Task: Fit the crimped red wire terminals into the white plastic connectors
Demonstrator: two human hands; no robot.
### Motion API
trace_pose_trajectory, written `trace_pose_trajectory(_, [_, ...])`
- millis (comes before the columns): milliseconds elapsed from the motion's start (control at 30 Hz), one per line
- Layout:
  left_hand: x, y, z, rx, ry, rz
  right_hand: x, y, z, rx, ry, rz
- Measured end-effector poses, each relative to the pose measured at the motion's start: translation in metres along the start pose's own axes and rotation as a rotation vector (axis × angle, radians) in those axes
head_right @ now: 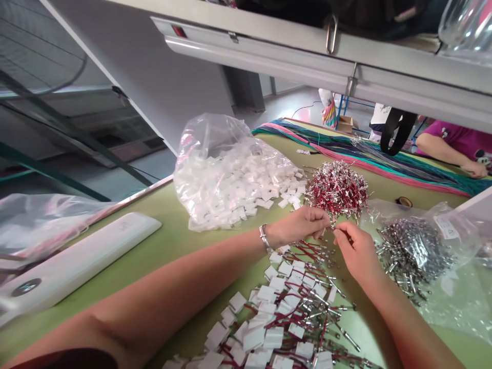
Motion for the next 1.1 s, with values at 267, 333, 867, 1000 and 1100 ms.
trace_pose_trajectory(267, [0.001,0.001,-0.001,0.116,0.058,0.052,0.002,-0.005,0.006,-0.073,-0.042,-0.007])
trace_pose_trajectory(333, [0.000,0.000,-0.008,0.268,0.132,0.069,0.001,-0.005,0.009,-0.105,-0.057,0.026])
trace_pose_trajectory(867, [0.004,-0.024,-0.028,0.518,0.223,0.145,0.012,-0.023,-0.003,-0.275,-0.018,0.080])
trace_pose_trajectory(1000, [0.004,-0.019,-0.014,0.466,0.159,0.049,0.010,-0.020,0.007,-0.378,-0.085,-0.010])
trace_pose_trajectory(1100, [0.004,-0.007,-0.010,0.426,0.177,0.051,0.002,-0.003,0.018,-0.412,-0.155,0.003])
Point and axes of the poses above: each hand's wrist, its own x-axis towards the middle knuckle, its own y-axis out of the palm, z = x × y, the point moved 8 cm from there along x, towards the middle knuckle, and after that the axes turned 14 degrees about y, right-handed, at the moved point
